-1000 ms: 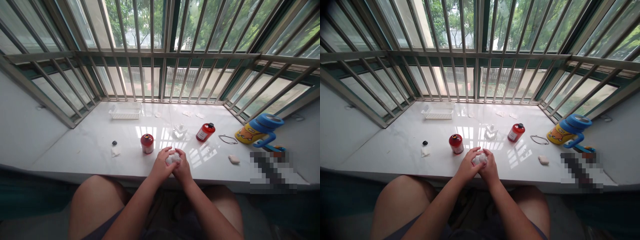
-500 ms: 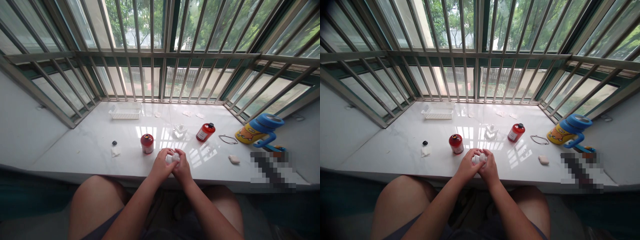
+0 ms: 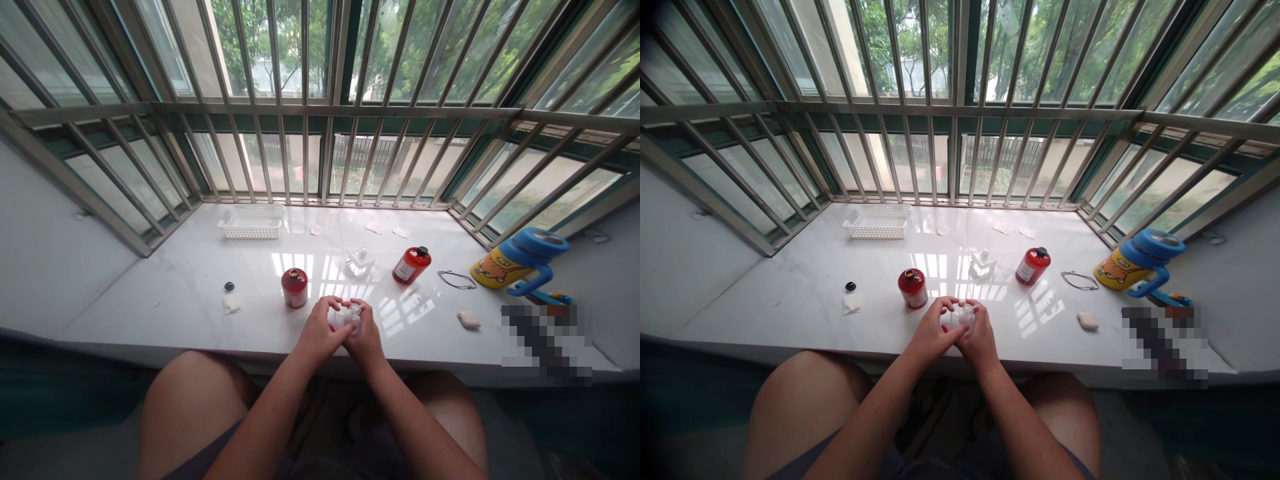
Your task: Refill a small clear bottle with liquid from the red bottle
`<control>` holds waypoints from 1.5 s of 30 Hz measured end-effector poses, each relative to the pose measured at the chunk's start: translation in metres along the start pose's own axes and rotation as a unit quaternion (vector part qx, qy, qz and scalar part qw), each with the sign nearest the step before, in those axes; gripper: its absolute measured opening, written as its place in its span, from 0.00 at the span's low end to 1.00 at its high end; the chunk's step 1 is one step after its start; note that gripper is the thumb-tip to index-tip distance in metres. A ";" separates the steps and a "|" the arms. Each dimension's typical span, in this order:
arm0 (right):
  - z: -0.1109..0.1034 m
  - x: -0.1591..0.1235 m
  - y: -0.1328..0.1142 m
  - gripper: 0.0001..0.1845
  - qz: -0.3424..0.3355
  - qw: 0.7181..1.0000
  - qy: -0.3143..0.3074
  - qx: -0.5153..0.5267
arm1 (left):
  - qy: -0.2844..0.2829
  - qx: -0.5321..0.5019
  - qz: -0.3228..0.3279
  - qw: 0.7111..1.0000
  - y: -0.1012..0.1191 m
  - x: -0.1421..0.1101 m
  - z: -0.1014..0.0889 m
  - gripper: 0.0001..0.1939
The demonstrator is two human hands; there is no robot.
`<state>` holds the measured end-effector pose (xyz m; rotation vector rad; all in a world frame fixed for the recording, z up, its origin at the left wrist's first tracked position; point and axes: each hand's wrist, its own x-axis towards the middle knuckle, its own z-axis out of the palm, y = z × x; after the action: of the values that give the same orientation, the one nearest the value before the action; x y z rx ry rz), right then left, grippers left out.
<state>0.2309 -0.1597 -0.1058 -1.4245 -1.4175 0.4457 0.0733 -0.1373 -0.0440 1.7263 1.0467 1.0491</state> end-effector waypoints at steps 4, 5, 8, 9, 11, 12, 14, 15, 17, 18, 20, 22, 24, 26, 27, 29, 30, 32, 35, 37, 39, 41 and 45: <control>0.000 0.000 0.000 0.41 0.002 1.000 0.002 -0.002 | -0.022 -0.002 0.019 1.000 0.002 0.002 0.000 0.26; 0.000 0.000 0.001 0.41 0.002 1.000 0.006 -0.002 | -0.021 -0.004 0.023 0.999 0.003 0.003 0.001 0.22; 0.002 -0.001 0.003 0.42 0.000 1.000 0.014 -0.001 | 0.003 -0.013 0.027 1.000 0.007 0.005 0.004 0.13; 0.002 -0.001 0.004 0.42 -0.002 1.000 0.016 -0.001 | 0.012 -0.018 0.027 0.999 0.008 0.005 0.004 0.12; 0.002 -0.001 0.005 0.43 -0.005 1.000 0.013 0.001 | 0.030 -0.029 0.027 0.999 0.010 0.006 0.004 0.10; 0.002 -0.001 0.005 0.43 -0.006 1.000 0.010 0.002 | 0.038 -0.033 0.025 0.998 0.010 0.007 0.004 0.10; 0.001 -0.001 0.005 0.42 -0.008 1.000 0.004 0.003 | 0.054 -0.037 0.021 0.998 0.011 0.008 0.002 0.10; 0.000 -0.001 0.005 0.42 -0.008 1.000 0.002 0.003 | 0.061 -0.036 0.021 0.997 0.011 0.008 0.001 0.10; 0.000 -0.001 0.005 0.42 -0.006 1.000 0.001 0.004 | 0.067 -0.031 0.030 0.997 0.014 0.007 -0.002 0.11; 0.000 -0.001 0.005 0.43 -0.003 1.000 0.002 0.004 | 0.068 -0.028 0.037 0.997 0.015 0.006 -0.004 0.11; 0.001 -0.001 0.005 0.43 0.003 1.000 0.005 0.006 | 0.065 -0.018 0.058 0.996 0.020 0.003 -0.005 0.12; 0.003 -0.002 0.005 0.42 0.008 1.000 0.008 0.010 | 0.051 0.005 0.090 0.995 0.026 0.000 -0.005 0.16; 0.004 -0.002 0.005 0.39 0.010 1.000 0.007 0.016 | 0.033 0.021 0.117 0.992 0.032 -0.003 -0.003 0.19; 0.004 -0.003 0.004 0.36 0.012 1.000 0.008 0.018 | 0.028 0.015 0.126 0.991 0.037 -0.006 -0.001 0.19; 0.004 -0.003 0.003 0.36 0.014 1.000 0.010 0.017 | 0.034 0.005 0.126 0.991 0.040 -0.007 -0.001 0.19; 0.002 -0.003 0.002 0.38 0.018 1.000 0.012 0.015 | 0.054 -0.002 0.132 0.990 0.047 -0.011 -0.007 0.17; 0.002 -0.003 0.001 0.40 0.017 1.000 0.010 0.014 | 0.066 0.003 0.141 0.988 0.051 -0.014 -0.012 0.17; 0.000 -0.003 0.000 0.40 0.011 1.000 0.005 0.017 | 0.094 0.034 0.167 0.981 0.061 -0.022 -0.030 0.17; -0.002 -0.002 -0.002 0.39 -0.001 1.000 0.001 0.022 | 0.146 0.139 0.219 0.955 0.071 -0.038 -0.070 0.20; -0.002 -0.002 -0.002 0.39 -0.002 1.000 -0.001 0.021 | 0.189 0.249 0.244 0.918 0.067 -0.046 -0.101 0.22; -0.001 -0.002 -0.001 0.39 0.000 1.000 -0.004 0.021 | 0.218 0.359 0.231 0.878 0.050 -0.051 -0.132 0.22; -0.001 -0.003 0.000 0.39 0.000 1.000 -0.005 0.021 | 0.240 0.451 0.178 0.841 0.024 -0.050 -0.158 0.18; -0.001 -0.002 0.001 0.40 -0.004 1.000 -0.002 0.020 | 0.179 0.566 -0.040 0.804 -0.031 -0.042 -0.189 0.17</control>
<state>0.2319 -0.1621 -0.1074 -1.3863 -1.4092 0.4687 -0.1218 -0.1235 -0.0261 2.3665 2.2835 0.6991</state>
